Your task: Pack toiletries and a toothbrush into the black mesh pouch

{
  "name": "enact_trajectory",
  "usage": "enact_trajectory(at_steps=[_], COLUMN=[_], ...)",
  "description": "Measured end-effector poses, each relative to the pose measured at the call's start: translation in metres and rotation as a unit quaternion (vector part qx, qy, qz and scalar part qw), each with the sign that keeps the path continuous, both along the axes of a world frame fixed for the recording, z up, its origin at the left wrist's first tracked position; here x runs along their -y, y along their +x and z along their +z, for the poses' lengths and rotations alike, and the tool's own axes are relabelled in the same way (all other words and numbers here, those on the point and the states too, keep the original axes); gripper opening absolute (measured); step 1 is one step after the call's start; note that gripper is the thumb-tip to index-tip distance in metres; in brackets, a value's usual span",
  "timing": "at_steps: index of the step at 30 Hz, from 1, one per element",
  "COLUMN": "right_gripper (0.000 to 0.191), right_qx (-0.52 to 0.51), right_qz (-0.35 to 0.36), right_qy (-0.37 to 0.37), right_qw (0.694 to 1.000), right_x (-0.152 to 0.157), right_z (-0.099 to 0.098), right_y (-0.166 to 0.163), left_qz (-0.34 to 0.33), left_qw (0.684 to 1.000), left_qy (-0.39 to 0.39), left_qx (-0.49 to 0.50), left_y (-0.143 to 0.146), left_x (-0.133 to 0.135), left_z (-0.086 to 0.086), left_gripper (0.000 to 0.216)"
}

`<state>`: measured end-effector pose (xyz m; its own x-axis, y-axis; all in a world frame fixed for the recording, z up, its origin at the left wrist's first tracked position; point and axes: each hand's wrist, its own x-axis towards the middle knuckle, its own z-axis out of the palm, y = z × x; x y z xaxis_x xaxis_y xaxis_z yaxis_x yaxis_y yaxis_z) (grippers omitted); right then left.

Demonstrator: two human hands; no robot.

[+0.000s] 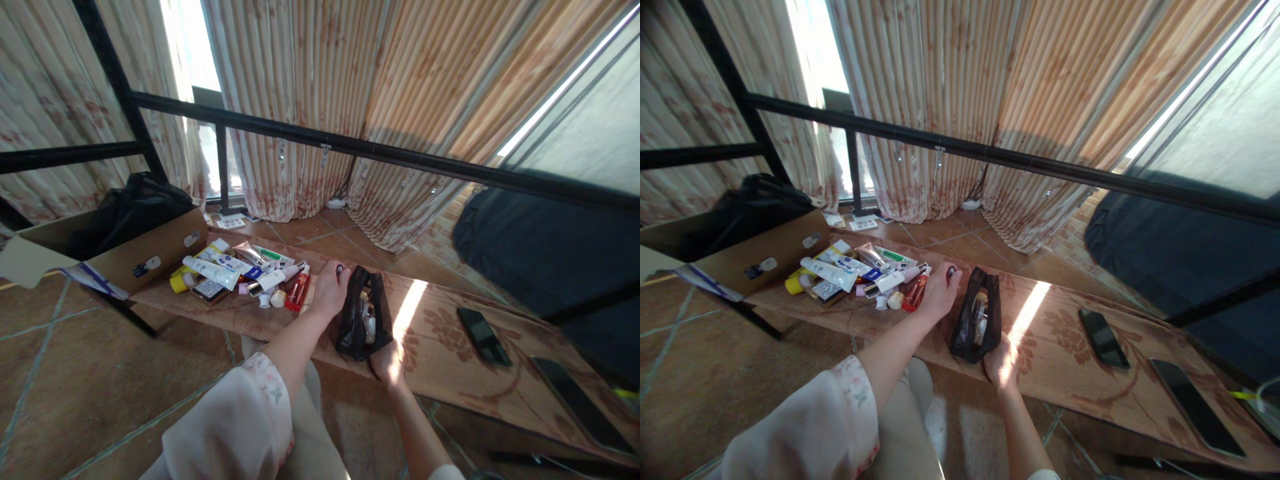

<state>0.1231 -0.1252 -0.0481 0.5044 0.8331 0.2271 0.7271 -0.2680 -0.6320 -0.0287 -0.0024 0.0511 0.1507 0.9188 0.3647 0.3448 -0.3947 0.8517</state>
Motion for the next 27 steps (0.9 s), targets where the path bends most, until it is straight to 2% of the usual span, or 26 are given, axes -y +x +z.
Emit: enact_trajectory(at_steps=[27], right_gripper=[0.026], right_qx=[-0.012], right_qz=[0.016], right_qy=[-0.005], right_qw=[1.0], right_x=[0.0008], right_z=[-0.0031], right_y=[0.0025], left_qz=[0.016], left_qw=[0.999], left_qy=[0.018], left_qx=[-0.028], left_y=[-0.0017], left_x=[0.001], left_z=[0.0029], left_gripper=[0.013])
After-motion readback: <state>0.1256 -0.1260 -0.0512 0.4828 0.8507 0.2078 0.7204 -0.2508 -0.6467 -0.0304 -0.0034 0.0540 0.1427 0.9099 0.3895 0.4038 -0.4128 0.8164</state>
